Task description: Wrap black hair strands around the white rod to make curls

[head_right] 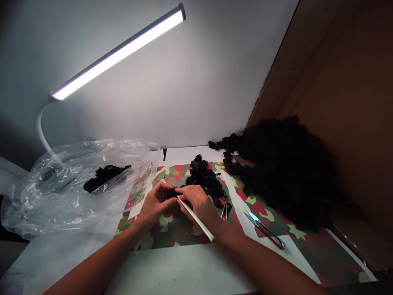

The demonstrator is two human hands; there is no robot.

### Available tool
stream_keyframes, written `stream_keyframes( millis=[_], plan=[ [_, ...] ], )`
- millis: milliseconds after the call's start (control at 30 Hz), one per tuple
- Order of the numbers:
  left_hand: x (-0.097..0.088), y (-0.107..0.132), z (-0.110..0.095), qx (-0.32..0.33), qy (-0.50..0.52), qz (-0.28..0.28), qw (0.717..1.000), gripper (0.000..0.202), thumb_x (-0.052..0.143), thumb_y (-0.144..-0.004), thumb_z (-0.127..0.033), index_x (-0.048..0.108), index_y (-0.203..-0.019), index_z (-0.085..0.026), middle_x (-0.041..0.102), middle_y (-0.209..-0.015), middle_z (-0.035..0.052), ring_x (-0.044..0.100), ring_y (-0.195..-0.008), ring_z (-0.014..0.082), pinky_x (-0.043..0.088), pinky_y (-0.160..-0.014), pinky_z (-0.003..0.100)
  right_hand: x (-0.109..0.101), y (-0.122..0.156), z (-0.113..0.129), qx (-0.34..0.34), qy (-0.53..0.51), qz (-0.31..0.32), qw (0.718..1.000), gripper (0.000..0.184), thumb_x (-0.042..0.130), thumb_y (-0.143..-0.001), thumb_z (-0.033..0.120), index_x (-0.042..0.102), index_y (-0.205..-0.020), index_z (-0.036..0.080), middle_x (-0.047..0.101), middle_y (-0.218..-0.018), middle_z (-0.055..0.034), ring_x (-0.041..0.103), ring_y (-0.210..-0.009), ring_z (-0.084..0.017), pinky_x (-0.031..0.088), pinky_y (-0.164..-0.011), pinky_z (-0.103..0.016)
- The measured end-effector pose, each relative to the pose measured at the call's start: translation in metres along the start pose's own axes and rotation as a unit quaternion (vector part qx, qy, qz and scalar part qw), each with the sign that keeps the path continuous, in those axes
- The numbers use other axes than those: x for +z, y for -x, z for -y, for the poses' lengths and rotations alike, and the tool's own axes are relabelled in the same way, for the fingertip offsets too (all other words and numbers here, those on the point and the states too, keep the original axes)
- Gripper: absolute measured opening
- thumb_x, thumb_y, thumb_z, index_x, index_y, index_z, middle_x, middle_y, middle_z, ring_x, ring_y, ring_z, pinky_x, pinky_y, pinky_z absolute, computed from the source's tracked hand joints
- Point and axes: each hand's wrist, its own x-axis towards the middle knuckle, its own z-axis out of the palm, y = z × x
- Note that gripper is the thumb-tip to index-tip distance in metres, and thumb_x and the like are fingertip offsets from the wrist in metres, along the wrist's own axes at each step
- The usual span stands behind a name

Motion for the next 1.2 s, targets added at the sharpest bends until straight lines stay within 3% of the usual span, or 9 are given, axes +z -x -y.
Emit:
stream_keyframes(
  millis=[67, 167, 267, 400, 667, 833, 1000, 1133, 1200],
  plan=[
    [0.0, 0.001, -0.001, 0.017, -0.023, -0.004, 1.0, 0.031, 0.082, -0.075, -0.032, 0.063, -0.094, -0.017, 0.069, -0.093, 0.0048, 0.068, -0.085, 0.0193, 0.053, -0.072, 0.029, 0.001, 0.001, 0.0, -0.003, 0.007, 0.001, 1.0, 0.01, 0.053, -0.099, 0.02, 0.062, -0.099, 0.024, 0.076, -0.108, -0.0073, 0.071, -0.096, -0.024, 0.051, -0.088, -0.043],
    [0.0, 0.0, -0.003, 0.004, -0.031, -0.004, 1.0, 0.032, 0.081, -0.076, -0.034, 0.059, -0.093, -0.019, 0.066, -0.085, 0.0022, 0.067, -0.079, 0.0182, 0.053, -0.067, 0.028, 0.0, -0.002, 0.004, 0.007, 0.038, 0.01, 0.999, 0.018, 0.045, -0.103, 0.021, 0.062, -0.107, 0.024, 0.075, -0.104, -0.0077, 0.07, -0.096, -0.024, 0.05, -0.091, -0.043],
    [0.001, -0.003, -0.003, 0.008, -0.002, -0.02, 1.0, 0.038, 0.083, -0.074, -0.032, 0.053, -0.095, -0.021, 0.065, -0.089, 0.0009, 0.067, -0.086, 0.0178, 0.054, -0.075, 0.028, -0.003, -0.008, 0.008, 0.045, 0.079, 0.022, 0.996, 0.025, 0.039, -0.106, 0.021, 0.064, -0.106, 0.023, 0.074, -0.1, -0.0079, 0.069, -0.094, -0.024, 0.048, -0.09, -0.043],
    [0.001, -0.006, -0.001, -0.005, 0.033, 0.006, 0.999, 0.045, 0.082, -0.073, -0.033, 0.051, -0.105, -0.023, 0.066, -0.092, 0.0005, 0.068, -0.089, 0.0181, 0.053, -0.078, 0.029, -0.006, -0.014, 0.01, 0.069, 0.107, 0.024, 0.992, 0.027, 0.037, -0.105, 0.019, 0.064, -0.1, 0.022, 0.073, -0.091, -0.0069, 0.067, -0.087, -0.024, 0.048, -0.085, -0.041],
    [0.004, -0.008, -0.001, 0.024, 0.012, 0.019, 0.999, 0.032, 0.077, -0.081, -0.033, 0.06, -0.105, -0.021, 0.068, -0.081, 0.0002, 0.067, -0.079, 0.0179, 0.052, -0.073, 0.029, -0.001, -0.015, 0.008, 0.1, 0.146, 0.031, 0.984, 0.023, 0.039, -0.103, 0.016, 0.059, -0.091, 0.022, 0.067, -0.085, -0.0069, 0.062, -0.079, -0.025, 0.045, -0.077, -0.037],
    [0.006, -0.002, -0.003, 0.024, 0.034, 0.073, 0.996, 0.035, 0.079, -0.078, -0.029, 0.07, -0.11, -0.021, 0.074, -0.089, 0.0046, 0.07, -0.084, 0.0213, 0.056, -0.08, 0.034, -0.013, -0.017, -0.016, 0.155, 0.155, -0.001, 0.976, 0.021, 0.043, -0.097, 0.014, 0.057, -0.084, 0.022, 0.067, -0.082, -0.0075, 0.06, -0.078, -0.025, 0.043, -0.074, -0.036],
    [0.001, 0.002, -0.002, 0.016, 0.059, 0.077, 0.995, 0.045, 0.081, -0.075, -0.03, 0.071, -0.118, -0.021, 0.072, -0.096, 0.0068, 0.069, -0.086, 0.0217, 0.056, -0.073, 0.031, -0.039, -0.016, -0.04, 0.232, 0.111, -0.027, 0.966, 0.013, 0.05, -0.089, 0.017, 0.058, -0.079, 0.022, 0.071, -0.081, -0.0045, 0.064, -0.073, -0.022, 0.044, -0.067, -0.031],
    [-0.003, -0.002, 0.004, -0.028, 0.089, 0.077, 0.993, 0.04, 0.083, -0.074, -0.035, 0.07, -0.109, -0.019, 0.067, -0.09, 0.0052, 0.064, -0.072, 0.0165, 0.052, -0.057, 0.025, -0.054, -0.016, -0.03, 0.254, 0.043, 0.01, 0.966, 0.013, 0.056, -0.086, 0.023, 0.062, -0.075, 0.023, 0.074, -0.08, -0.0007, 0.065, -0.067, -0.018, 0.046, -0.058, -0.028],
    [-0.002, -0.004, 0.006, -0.053, 0.106, 0.048, 0.992, 0.036, 0.084, -0.072, -0.036, 0.066, -0.098, -0.019, 0.064, -0.086, 0.0025, 0.061, -0.068, 0.0142, 0.051, -0.055, 0.024, -0.057, -0.018, -0.019, 0.254, -0.02, 0.055, 0.965, 0.015, 0.057, -0.086, 0.023, 0.061, -0.071, 0.022, 0.076, -0.086, -0.0012, 0.067, -0.068, -0.018, 0.048, -0.058, -0.027]
  ],
)
